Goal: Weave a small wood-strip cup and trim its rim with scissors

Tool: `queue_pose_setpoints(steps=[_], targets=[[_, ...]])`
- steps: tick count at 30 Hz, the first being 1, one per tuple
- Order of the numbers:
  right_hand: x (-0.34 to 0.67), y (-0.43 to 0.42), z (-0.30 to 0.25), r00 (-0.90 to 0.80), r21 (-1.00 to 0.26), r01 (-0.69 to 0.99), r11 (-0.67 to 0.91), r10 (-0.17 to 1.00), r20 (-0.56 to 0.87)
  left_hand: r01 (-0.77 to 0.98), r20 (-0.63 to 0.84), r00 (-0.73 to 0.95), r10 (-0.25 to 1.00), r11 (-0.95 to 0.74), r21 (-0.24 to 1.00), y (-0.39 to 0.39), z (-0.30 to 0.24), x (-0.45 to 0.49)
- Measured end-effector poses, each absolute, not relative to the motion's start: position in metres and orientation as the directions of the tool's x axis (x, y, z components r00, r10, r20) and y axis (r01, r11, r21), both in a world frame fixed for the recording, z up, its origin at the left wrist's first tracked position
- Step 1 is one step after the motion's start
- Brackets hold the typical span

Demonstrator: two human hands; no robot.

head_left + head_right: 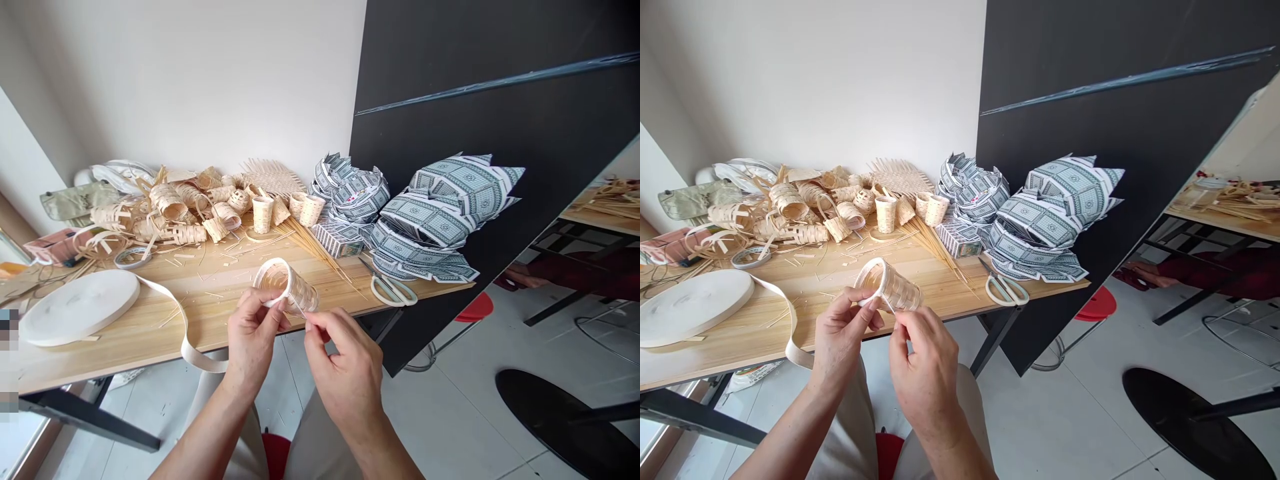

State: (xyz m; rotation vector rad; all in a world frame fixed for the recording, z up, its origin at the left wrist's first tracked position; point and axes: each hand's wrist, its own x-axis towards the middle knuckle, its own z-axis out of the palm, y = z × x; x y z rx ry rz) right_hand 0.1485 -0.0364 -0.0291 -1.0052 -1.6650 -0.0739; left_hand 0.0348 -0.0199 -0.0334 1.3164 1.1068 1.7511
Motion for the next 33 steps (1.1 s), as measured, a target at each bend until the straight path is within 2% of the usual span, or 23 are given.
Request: queue_pose_setpoints(steps=[3, 5, 9, 12, 16, 22, 26, 28, 31, 33], targets=[[0.150, -0.039, -0.027, -0.002, -0.464, 0.622, 0.631, 0.594, 0.805, 0.138, 0.511, -0.263, 0.818, -0.493, 0.859, -0.019, -0.036, 0.033], [0.151, -0.041, -0.025, 0.010, -0.508, 0.601, 0.617, 0.630, 0.777, 0.315, 0.627, -0.236, 0.742, -0.552, 0.772, -0.019, -0.039, 0.031], [0.158, -0.042, -0.025, 0.033, -0.653, 0.510, 0.560, 0.746, 0.665, 0.659, 0.830, -0.110, 0.547, -0.585, 0.473, -0.019, -0.043, 0.028], [0.165, -0.041, -0.029, 0.040, -0.753, 0.414, 0.512, 0.816, 0.577, 0.780, 0.900, -0.015, 0.436, -0.558, 0.283, -0.022, -0.043, 0.026], [0.170, -0.041, -0.035, 0.062, -0.759, 0.407, 0.509, 0.813, 0.579, 0.812, 0.910, 0.064, 0.410, -0.552, 0.192, -0.026, -0.042, 0.025], [0.165, -0.042, -0.033, 0.066, -0.696, 0.477, 0.537, 0.768, 0.637, 0.782, 0.885, 0.142, 0.444, -0.598, 0.174, -0.031, -0.047, 0.032], [0.161, -0.040, -0.030, 0.067, -0.725, 0.470, 0.504, 0.798, 0.598, 0.785, 0.875, 0.155, 0.458, -0.595, 0.172, -0.030, -0.049, 0.034], [0.160, -0.038, -0.031, 0.091, -0.793, 0.404, 0.456, 0.842, 0.531, 0.791, 0.869, 0.176, 0.463, -0.591, 0.156, -0.029, -0.049, 0.032], [0.159, -0.036, -0.036, 0.127, -0.911, 0.218, 0.351, 0.915, 0.383, 0.785, 0.856, 0.213, 0.472, -0.604, 0.138, -0.028, -0.048, 0.027], [0.158, -0.034, -0.039, 0.131, -0.940, 0.117, 0.319, 0.934, 0.333, 0.770, 0.847, 0.236, 0.477, -0.623, 0.136, -0.027, -0.048, 0.025]])
